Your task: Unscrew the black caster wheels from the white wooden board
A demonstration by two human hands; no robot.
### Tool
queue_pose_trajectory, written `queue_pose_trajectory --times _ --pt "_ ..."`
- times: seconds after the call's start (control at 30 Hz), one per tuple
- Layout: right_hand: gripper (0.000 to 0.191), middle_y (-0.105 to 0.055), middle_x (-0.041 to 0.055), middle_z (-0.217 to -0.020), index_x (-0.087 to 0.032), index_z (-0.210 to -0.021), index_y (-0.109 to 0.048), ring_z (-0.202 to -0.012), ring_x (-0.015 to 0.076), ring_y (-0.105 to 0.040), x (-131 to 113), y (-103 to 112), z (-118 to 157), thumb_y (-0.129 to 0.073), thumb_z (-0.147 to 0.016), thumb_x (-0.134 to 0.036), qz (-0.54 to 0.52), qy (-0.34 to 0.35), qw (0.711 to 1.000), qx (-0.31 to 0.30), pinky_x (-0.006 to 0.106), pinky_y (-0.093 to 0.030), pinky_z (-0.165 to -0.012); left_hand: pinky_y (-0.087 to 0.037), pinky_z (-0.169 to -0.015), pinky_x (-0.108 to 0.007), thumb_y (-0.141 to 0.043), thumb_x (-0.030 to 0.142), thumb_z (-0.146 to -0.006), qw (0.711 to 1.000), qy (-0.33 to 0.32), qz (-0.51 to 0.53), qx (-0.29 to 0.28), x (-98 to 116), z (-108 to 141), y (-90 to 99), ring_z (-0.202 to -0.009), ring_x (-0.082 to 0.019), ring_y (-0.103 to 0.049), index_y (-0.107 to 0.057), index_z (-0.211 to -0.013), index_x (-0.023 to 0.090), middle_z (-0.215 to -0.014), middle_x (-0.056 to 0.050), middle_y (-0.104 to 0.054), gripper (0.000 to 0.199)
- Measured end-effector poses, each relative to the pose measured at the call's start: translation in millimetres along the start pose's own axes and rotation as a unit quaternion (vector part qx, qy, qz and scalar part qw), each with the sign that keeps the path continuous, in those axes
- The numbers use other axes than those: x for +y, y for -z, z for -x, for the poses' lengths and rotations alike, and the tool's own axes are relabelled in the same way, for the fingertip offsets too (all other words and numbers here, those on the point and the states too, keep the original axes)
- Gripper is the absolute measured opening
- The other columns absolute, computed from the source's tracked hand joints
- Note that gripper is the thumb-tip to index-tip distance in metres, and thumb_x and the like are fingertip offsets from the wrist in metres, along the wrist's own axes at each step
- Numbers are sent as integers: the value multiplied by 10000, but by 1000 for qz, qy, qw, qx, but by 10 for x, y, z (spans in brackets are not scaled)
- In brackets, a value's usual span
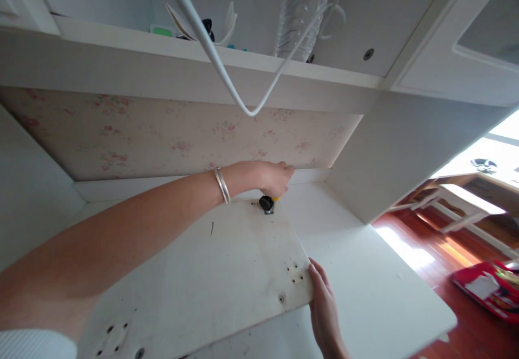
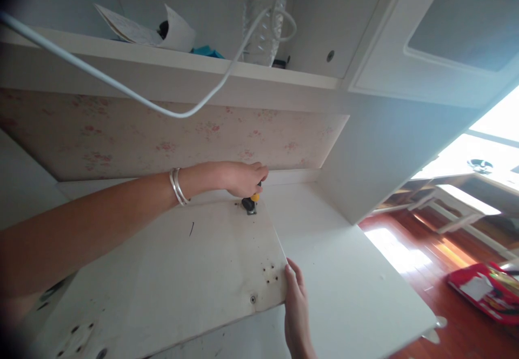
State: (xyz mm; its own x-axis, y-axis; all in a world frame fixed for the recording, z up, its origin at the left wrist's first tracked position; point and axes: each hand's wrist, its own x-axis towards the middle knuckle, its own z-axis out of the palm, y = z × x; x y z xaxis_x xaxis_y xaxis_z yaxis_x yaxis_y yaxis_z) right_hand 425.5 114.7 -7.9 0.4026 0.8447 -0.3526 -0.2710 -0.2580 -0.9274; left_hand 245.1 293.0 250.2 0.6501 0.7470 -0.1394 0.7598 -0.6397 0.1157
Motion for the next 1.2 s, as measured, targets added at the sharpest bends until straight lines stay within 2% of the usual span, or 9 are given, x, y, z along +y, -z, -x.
queue_pose_trajectory --times 0.17,0.27,0.37,0.5,0.67,0.8,0.9,1.07,1.2 --pt "547 -670 12 -1074 -256 -1208 -585 -958 233 -590 36 18 5 -605 -785 -603 1 0 1000 -5 287 -457 -696 -414 -858 -485 -294 392 -959 995 20 -45 81 0 -40 -118 -1060 -353 -576 -489 -1235 189 -1190 -194 -590 395" --pt "530 -664 13 -1093 -265 -1171 -605 -987 242 -584 2 41 -31 -570 -792 -633 39 15 999 -1 304 -459 -725 -461 -754 -391 -274 407 -960 997 -4 -32 67 5 -41 -134 -916 -260 -623 -484 -1210 248 -1279 -132 -513 362" --pt "501 -655 24 -1094 -272 -1088 -630 -993 252 -580 -247 19 -112 -571 -774 -658 156 55 986 24 328 -458 -747 -462 -600 -308 -451 340 -876 1000 -25 -13 4 17 -35 -70 -684 -159 -612 -509 -1154 255 -1263 -79 -512 296" --pt "495 -641 51 -1026 -256 -1104 -582 -899 229 -591 -916 -174 -201 -636 -755 -603 243 225 944 2 338 -468 -720 -462 -587 -287 -586 186 -732 998 -35 -16 -39 37 -23 47 -638 -135 -600 -558 -1133 228 -1286 -74 -532 404" --pt "467 -630 64 -1040 -232 -1149 -537 -804 197 -601 -1687 -615 -151 -635 -792 -517 294 381 875 -60 352 -485 -679 -470 -758 -343 -599 417 -799 998 -13 -54 34 111 -20 104 -941 -274 -637 -635 -1099 196 -1158 -125 -657 374" --pt "600 -620 94 -1116 -230 -1258 -452 -916 255 -610 -1920 -934 -166 -679 -752 -458 405 451 792 -73 401 -484 -712 -461 -795 -408 -476 497 -875 992 17 -85 90 197 -43 56 -1003 -345 -630 -694 -1043 178 -1044 -165 -711 421" --pt "628 -650 99 -1092 -222 -1278 -432 -924 281 -627 -1973 -1091 -220 -698 -738 -399 454 462 759 -61 404 -472 -714 -455 -797 -423 -420 489 -909 989 23 -98 110 236 -48 13 -973 -345 -645 -735 -938 186 -976 -162 -726 438" --pt "529 -708 42 -968 -239 -1225 -463 -835 250 -660 -2022 -1172 -338 -671 -739 -232 439 482 754 -82 365 -464 -700 -465 -791 -424 -413 486 -908 988 31 -95 120 199 9 5 -964 -336 -648 -720 -1009 187 -1015 -163 -723 441" --pt "582 -702 64 -1039 -243 -1295 -393 -899 216 -673 -1969 -1123 -527 -634 -766 -226 324 435 818 -193 361 -498 -775 -472 -789 -307 -495 411 -873 993 -10 -54 102 104 60 34 -974 -227 -655 -675 -1085 294 -1157 -36 -699 302"
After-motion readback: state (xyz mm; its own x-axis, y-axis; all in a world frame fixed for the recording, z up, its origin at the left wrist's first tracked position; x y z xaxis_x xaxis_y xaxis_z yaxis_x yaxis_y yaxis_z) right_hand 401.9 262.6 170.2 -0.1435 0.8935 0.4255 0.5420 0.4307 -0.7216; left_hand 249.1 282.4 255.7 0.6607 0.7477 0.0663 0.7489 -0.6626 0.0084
